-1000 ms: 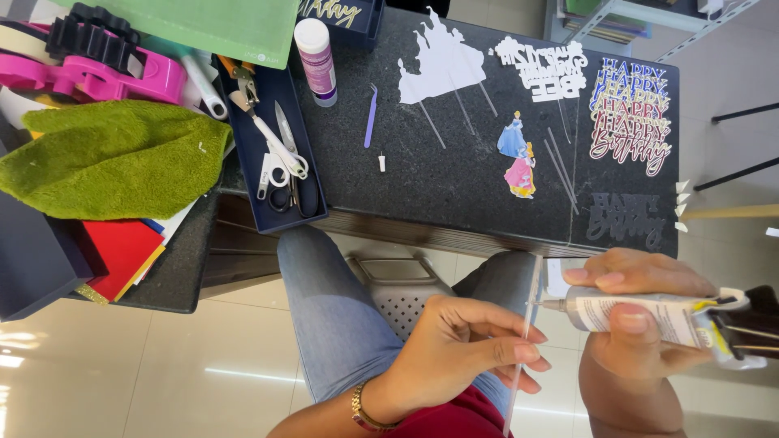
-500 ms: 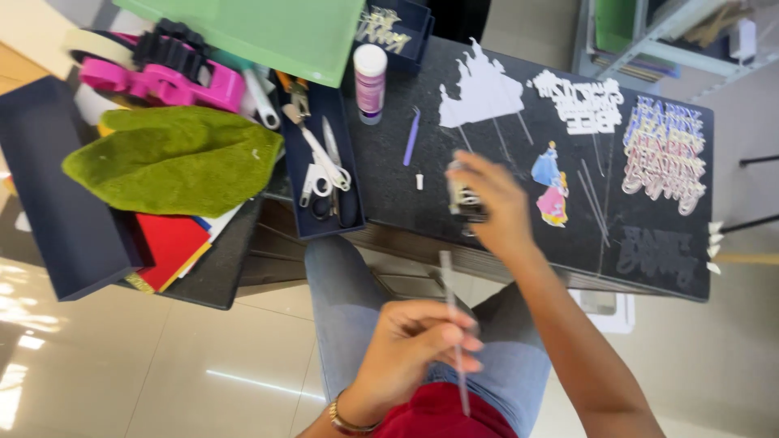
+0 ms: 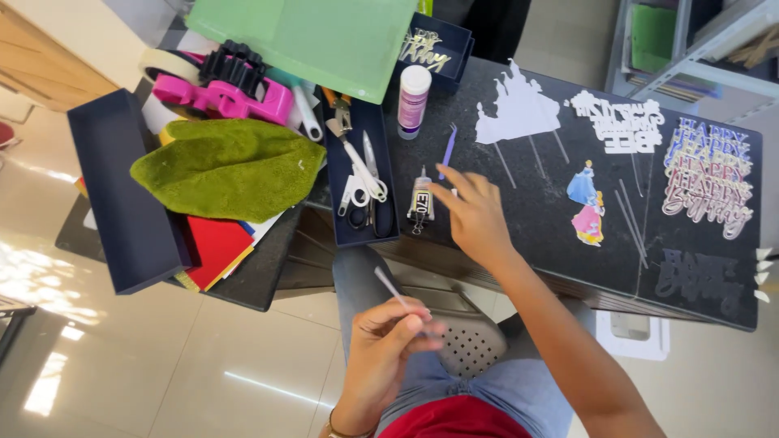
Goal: Assembling decorative cake toppers by gluing paper cutouts onto sticks
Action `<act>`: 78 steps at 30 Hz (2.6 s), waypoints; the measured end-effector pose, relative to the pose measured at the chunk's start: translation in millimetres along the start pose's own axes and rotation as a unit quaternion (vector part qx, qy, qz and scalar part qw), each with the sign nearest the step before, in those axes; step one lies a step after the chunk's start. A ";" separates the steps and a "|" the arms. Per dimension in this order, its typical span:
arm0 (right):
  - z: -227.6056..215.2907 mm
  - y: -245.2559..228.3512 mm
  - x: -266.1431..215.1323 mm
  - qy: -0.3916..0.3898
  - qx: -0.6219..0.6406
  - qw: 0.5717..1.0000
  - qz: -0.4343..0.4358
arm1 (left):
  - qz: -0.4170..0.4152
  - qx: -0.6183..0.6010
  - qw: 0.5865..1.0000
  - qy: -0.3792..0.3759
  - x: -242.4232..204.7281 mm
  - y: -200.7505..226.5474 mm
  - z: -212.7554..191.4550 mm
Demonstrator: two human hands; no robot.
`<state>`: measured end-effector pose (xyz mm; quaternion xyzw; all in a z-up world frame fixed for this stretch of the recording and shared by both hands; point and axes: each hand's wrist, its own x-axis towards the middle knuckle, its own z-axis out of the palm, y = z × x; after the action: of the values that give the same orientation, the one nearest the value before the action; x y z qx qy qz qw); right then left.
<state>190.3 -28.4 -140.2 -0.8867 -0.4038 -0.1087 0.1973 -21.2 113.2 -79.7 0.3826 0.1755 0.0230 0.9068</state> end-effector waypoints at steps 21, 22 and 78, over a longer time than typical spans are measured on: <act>-101.7 13.3 -335.7 0.350 0.606 0.544 0.463 | 0.277 0.734 0.615 -0.081 271.7 -241.1 167.8; -103.0 14.9 -341.8 0.367 0.592 0.542 0.470 | 0.276 0.781 0.559 -0.046 279.9 -249.9 173.7; -91.5 42.0 -362.6 0.380 0.577 0.525 0.497 | 0.127 0.808 0.550 -0.166 286.3 -245.4 182.8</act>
<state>-16.6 -337.7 -196.7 -0.5114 0.2412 -0.0626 0.8224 285.8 -135.1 -220.0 0.9697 -0.0841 -0.0776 0.2160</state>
